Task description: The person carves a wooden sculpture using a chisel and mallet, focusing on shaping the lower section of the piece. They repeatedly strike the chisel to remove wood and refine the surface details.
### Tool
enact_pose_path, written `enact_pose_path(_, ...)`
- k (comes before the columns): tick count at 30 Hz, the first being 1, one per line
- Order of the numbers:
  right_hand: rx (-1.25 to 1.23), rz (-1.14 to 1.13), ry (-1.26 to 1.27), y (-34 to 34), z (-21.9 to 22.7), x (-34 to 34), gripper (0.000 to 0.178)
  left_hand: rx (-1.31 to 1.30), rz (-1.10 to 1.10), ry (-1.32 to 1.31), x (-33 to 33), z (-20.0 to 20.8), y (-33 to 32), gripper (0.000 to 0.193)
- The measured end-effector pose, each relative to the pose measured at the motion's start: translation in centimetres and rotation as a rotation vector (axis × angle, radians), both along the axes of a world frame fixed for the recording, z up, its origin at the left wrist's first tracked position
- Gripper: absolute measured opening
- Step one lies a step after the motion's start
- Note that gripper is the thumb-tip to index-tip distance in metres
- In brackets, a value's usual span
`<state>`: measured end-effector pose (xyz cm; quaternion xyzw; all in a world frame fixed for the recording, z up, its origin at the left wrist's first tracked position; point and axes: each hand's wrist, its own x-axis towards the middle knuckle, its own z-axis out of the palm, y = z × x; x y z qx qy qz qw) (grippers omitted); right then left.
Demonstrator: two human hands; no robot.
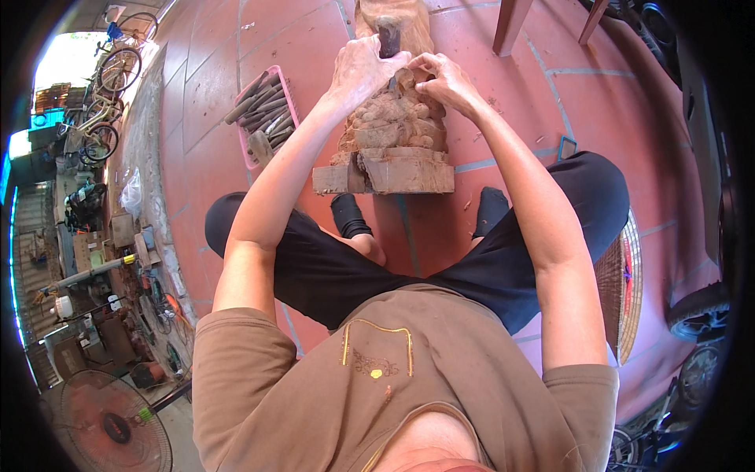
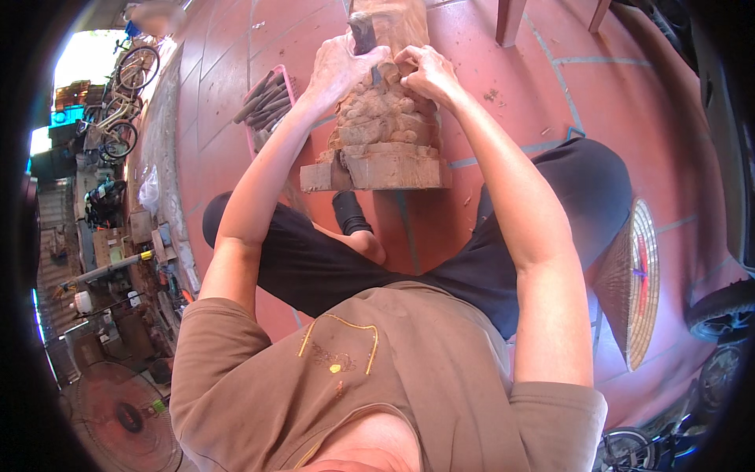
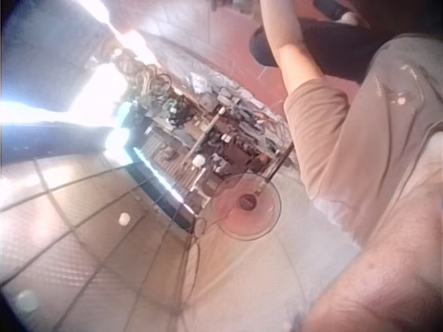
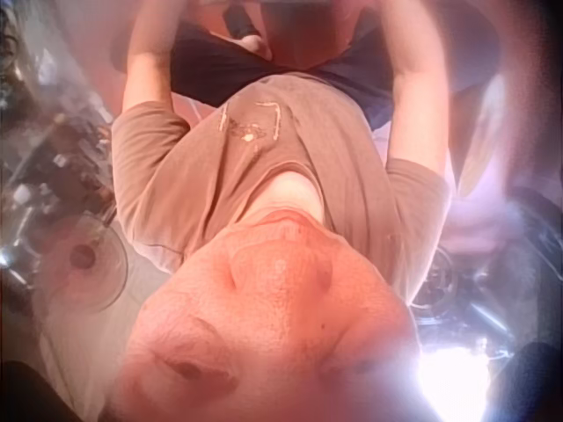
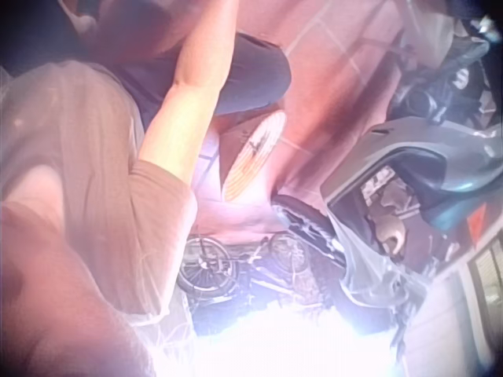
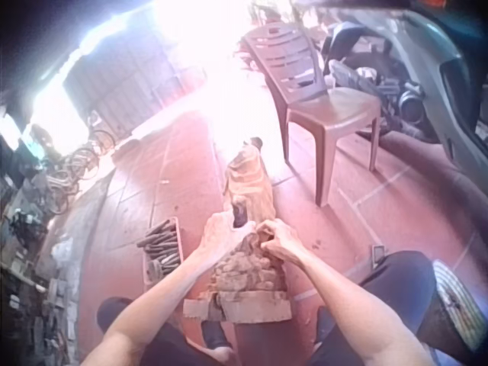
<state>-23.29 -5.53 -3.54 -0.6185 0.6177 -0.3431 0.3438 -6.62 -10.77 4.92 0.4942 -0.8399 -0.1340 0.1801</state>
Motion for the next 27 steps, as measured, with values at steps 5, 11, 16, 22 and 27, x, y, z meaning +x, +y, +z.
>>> enact_pose_path(5,-0.005,0.004,0.001,-0.3,-0.2,0.1,0.042,-0.026,-0.030,0.112,0.3,-1.3,-0.2,0.049)
enact_pose_path(11,-0.033,-0.019,0.004,0.2,-0.2,0.5,0.039,0.035,-0.029,0.101,0.5,-2.7,-1.9,0.048)
enact_pose_path(16,-0.038,-0.008,-0.027,-0.1,-1.2,0.2,0.040,0.190,0.054,0.073,-0.2,-2.7,-3.0,0.044)
enact_pose_path(22,-0.022,0.004,-0.060,-0.2,-1.4,-0.2,0.041,0.326,0.076,0.067,-0.6,-1.9,-3.0,0.048)
enact_pose_path(27,0.003,0.014,-0.074,-0.1,-0.9,0.0,0.040,0.214,0.064,0.064,-0.3,-2.5,-3.1,0.051)
